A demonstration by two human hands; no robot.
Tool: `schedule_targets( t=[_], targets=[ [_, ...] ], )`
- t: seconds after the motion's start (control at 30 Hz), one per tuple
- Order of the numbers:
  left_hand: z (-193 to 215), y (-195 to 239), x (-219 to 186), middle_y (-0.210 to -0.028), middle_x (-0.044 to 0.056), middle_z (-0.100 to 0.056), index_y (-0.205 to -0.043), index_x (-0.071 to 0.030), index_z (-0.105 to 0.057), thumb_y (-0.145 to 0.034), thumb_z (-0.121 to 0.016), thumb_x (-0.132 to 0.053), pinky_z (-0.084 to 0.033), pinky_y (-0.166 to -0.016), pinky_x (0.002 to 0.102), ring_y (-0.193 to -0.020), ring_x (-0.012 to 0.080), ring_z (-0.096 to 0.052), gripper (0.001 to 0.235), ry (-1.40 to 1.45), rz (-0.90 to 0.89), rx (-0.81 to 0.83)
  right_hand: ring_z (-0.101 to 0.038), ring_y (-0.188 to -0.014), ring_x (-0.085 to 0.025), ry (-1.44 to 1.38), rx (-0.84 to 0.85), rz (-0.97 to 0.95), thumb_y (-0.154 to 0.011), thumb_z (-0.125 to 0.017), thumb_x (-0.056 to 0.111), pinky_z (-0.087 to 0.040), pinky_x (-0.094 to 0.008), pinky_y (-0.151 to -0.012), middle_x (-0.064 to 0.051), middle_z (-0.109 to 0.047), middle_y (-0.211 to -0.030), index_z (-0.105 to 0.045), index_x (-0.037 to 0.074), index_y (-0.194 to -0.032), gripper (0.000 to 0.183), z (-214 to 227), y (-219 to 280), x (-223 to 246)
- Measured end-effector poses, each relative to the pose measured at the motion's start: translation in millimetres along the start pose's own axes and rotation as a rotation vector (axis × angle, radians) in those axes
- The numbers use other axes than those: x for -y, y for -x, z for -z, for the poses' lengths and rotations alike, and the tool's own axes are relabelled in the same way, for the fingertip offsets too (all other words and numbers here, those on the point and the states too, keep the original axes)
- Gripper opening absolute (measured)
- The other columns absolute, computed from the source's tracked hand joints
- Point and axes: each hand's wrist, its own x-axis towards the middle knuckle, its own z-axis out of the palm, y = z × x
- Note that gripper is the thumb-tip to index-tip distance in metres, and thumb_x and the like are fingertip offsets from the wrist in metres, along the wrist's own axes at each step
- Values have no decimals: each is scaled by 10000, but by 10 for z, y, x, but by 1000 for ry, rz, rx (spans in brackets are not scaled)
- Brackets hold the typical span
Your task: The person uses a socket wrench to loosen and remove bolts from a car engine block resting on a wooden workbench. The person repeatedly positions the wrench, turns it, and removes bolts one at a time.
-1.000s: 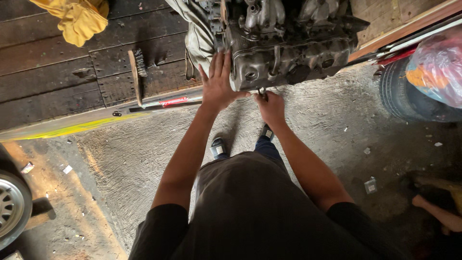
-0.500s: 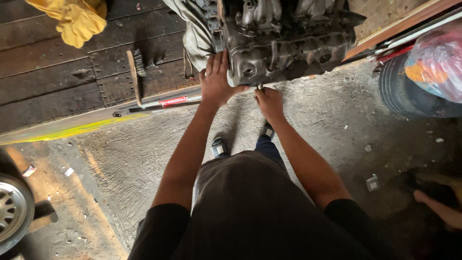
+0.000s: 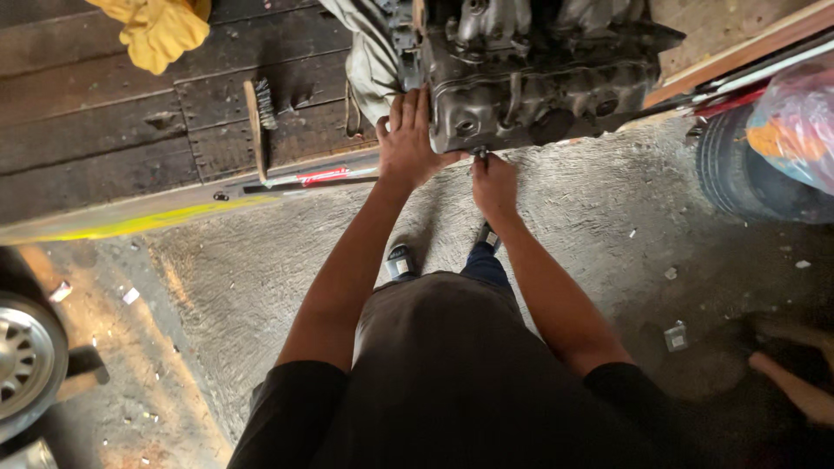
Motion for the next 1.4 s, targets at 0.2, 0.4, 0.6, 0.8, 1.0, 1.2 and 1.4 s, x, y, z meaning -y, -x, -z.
schedule_targets(
  t=[0.2,0.4,0.6,0.8,1.0,1.2,1.4],
  targets=[
    [-55,-38,-17,-1687,119,-159,-1645,-97,-16,-678,-600,-963,-248,-1186,647,-1560,334,-140,1423,-51,-4,47,-637,-659,-441,147,-79,238,-1019,-583,197,-493,-545,-639,-212,-664,-726,-675,16,-856,260,235,545,41],
    [-193,-93,60,-1683,151,-119,-1617,-85,-15,-708,-600,-987,-202,-1191,636,-1551,354,-95,1407,-58,-23,23,-617,-610,-345,-27,-20,-149,-1039,-575,241,-474,-453,-599,-188,-631,-701,-639,4,-921,273,629,838,-41],
    [-51,38,3,-1726,111,-137,-1646,-110,-36,-715,-653,-900,-223,-1222,617,-1595,309,-126,1369,-5,-6,-20,-569,-654,-150,-280,0,-151,-1051,-605,260,-471,-332,-614,-61,-631,-720,-648,9,-920,286,743,736,-10],
    [96,84,-23,-1716,118,-117,-1653,-118,-7,-703,-625,-926,-219,-1208,618,-1582,301,-110,1392,-1,20,32,-480,-610,-88,-414,53,-198,-1067,-590,222,-379,-276,-560,-10,-571,-698,-649,12,-907,271,767,617,-72],
    [55,74,138,-1728,50,-156,-1644,-153,-75,-693,-705,-825,-220,-1225,602,-1591,268,-139,1324,90,-39,41,-469,-620,-60,-696,167,-220,-1060,-610,210,-357,-240,-554,23,-589,-775,-643,37,-949,207,673,498,-108],
    [-188,257,385,-1680,179,-309,-1617,-40,-337,-905,-782,-494,-232,-1267,493,-1577,366,-209,955,783,-222,-266,-463,-603,-41,-723,274,-218,-1068,-594,208,-349,-227,-527,27,-581,-738,-651,51,-946,207,489,430,-61],
    [-274,606,589,-1410,118,-657,-1350,-30,-694,-942,-771,-265,-471,-1145,404,-1348,297,-616,477,964,-190,-388,-406,-607,-42,-603,420,-46,-1070,-610,227,-317,-237,-549,42,-500,-680,-689,40,-979,222,261,371,270]
  ],
)
